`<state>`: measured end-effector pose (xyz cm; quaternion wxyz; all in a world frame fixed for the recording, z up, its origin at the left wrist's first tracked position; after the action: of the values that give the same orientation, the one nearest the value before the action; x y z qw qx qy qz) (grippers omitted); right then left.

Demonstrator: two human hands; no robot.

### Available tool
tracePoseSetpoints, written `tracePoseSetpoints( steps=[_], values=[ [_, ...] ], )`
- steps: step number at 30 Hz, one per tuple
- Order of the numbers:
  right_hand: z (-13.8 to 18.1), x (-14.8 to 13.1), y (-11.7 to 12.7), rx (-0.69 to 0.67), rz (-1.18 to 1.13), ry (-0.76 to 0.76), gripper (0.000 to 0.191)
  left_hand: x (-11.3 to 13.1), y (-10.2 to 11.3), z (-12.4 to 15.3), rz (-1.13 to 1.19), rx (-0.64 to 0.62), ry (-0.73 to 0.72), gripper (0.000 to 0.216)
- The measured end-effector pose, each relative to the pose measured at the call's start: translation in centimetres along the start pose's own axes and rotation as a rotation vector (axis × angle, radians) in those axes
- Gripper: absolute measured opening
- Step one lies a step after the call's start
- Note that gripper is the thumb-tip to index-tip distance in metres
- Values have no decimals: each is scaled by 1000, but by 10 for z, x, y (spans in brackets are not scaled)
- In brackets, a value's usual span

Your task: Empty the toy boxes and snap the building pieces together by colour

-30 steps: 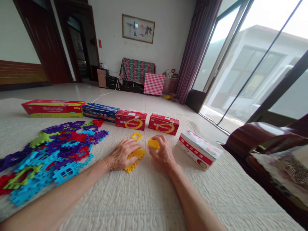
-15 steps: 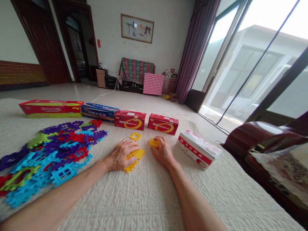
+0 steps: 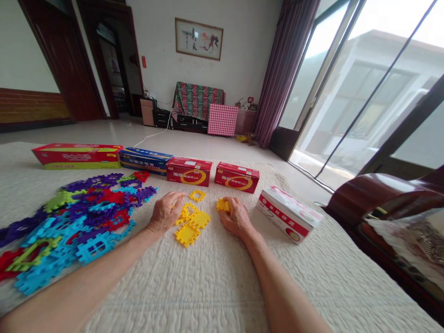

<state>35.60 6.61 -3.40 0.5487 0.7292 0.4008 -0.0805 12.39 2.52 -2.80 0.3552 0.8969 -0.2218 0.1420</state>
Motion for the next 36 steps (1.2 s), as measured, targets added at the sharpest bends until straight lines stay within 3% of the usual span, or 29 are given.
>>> tracePoseSetpoints(
  steps=[7, 11, 15, 18, 22, 31, 33, 36],
  values=[
    [1, 3, 1, 30, 26, 44, 38, -8, -3, 0, -37, 13, 72, 25],
    [8, -30, 9, 103, -25, 296, 42, -11, -3, 0, -44, 14, 100, 25],
    [18, -68, -2, -109, -59, 471, 38, -10, -4, 0, -50, 13, 82, 24],
    [22, -78, -13, -239, -18, 462, 33, -6, -5, 0, -51, -13, 53, 24],
    [22, -76, -20, -277, 1, 410, 25, 0, -8, 1, -17, -87, -7, 22],
    [20, -74, -15, -245, -67, 385, 28, 4, -20, 5, -36, -249, -99, 25],
    [17, -72, -8, -181, -85, 401, 32, 2, -21, 5, -34, -253, -92, 26],
    [10, -58, 10, 27, -79, 373, 33, 1, -22, 5, -35, -259, -90, 27]
  ],
)
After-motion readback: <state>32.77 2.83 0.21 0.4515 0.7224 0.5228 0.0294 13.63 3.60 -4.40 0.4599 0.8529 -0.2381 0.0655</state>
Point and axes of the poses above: each hand's wrist, its own z-axis away from the middle knuckle, its own y-axis out of the back of the hand, x = y × z, the point moved 5 cm from there along -z, towards the middle knuckle, and after that the axes turned 10 degrees about -z, right-handed, at the moved point
